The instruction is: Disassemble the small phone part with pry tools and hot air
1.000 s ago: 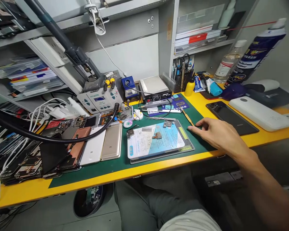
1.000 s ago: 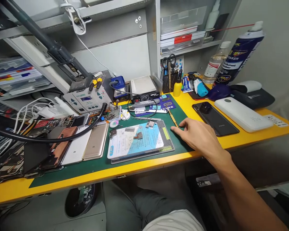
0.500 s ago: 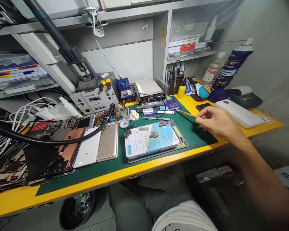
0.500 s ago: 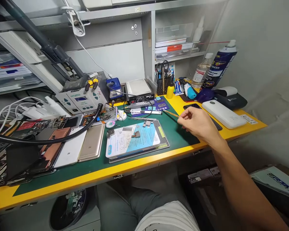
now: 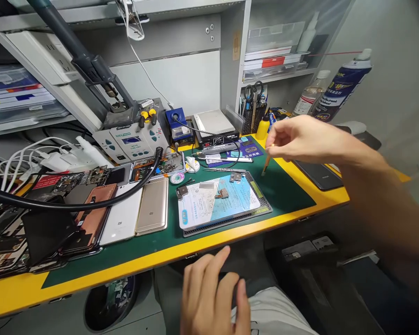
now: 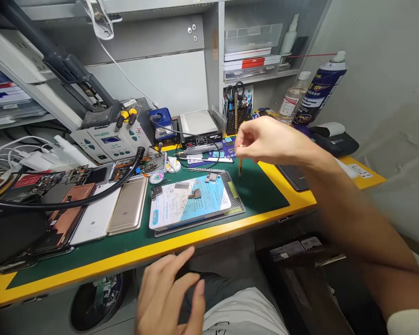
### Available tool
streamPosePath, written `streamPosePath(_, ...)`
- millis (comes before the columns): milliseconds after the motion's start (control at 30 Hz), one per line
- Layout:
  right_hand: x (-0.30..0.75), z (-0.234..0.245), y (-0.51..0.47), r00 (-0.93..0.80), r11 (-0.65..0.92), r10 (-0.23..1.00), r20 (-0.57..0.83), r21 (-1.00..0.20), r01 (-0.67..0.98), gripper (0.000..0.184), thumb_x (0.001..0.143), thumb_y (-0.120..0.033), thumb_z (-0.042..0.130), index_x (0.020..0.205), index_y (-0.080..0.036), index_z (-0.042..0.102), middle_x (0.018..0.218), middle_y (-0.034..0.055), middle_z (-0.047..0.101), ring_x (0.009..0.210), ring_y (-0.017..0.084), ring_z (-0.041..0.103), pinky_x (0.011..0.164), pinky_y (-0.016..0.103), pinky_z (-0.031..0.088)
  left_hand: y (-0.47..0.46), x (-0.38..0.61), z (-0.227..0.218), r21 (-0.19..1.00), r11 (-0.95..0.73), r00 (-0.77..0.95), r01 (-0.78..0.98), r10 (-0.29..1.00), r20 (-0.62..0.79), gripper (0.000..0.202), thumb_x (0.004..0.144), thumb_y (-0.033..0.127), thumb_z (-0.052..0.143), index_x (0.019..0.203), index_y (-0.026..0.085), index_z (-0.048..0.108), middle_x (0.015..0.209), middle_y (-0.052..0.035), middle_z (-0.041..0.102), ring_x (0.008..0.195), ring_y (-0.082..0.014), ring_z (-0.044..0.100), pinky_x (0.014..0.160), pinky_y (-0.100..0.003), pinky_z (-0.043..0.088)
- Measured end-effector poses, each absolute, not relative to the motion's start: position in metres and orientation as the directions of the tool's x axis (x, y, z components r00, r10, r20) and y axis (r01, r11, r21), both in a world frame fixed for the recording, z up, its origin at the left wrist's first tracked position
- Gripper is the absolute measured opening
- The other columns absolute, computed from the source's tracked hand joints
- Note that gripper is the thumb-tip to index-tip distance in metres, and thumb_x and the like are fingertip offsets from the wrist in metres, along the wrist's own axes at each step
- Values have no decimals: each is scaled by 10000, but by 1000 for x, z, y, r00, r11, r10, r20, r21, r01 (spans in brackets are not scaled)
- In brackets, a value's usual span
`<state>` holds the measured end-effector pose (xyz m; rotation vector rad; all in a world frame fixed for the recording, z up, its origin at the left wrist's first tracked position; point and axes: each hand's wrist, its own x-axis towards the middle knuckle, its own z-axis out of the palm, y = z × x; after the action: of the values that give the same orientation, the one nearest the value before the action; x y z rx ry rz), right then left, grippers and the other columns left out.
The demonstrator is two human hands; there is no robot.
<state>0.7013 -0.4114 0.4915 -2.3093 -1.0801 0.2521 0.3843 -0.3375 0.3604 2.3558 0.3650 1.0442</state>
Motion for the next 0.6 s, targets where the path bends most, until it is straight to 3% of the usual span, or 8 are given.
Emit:
streamPosePath(100,705,480,-399,568,-465,823,-23,-603,648,64,754,-169,701,739,-191,643,637,5,678,545,143,603,466,251,416,-340,397,359,455,-888,792,66,324,517,164,811,55,585,914,178,619,1359,-192,610,1051,-323,553,886,-520,446)
streamPosePath(233,716,459,-390,510,-442,857,-71,-611,657,262,833,-367,703,675,-203,573,560,-17,634,486,126,571,478,253,391,-338,400,350,385,-916,829,114,301,472,146,811,69,589,925,158,609,1435,-240,534,1061,-346,551,847,-532,472)
streamPosePath(367,724,439,-384,504,-382,863,17,-632,675,370,860,-490,669,661,-209,532,561,-41,586,490,107,510,497,247,361,-346,408,347,373,-913,829,165,333,450,163,801,77,584,939,155,622,1457,-256,509,1055,-356,556,834,-545,486)
streamPosePath(467,721,428,-380,493,-317,862,118,-633,707,371,883,-485,640,667,-205,526,570,-45,532,522,104,453,516,252,340,-354,414,348,431,-897,824,96,315,472,164,778,57,578,864,190,623,1348,-204,619,926,-298,603,790,-493,511)
streamPosePath(600,715,420,-380,496,-294,853,164,-635,715,348,897,-441,635,676,-200,517,581,-50,477,527,99,401,514,260,299,-363,415,350,630,-777,777,-9,391,493,240,744,25,583,863,229,627,930,-90,729,721,-213,618,715,-395,519)
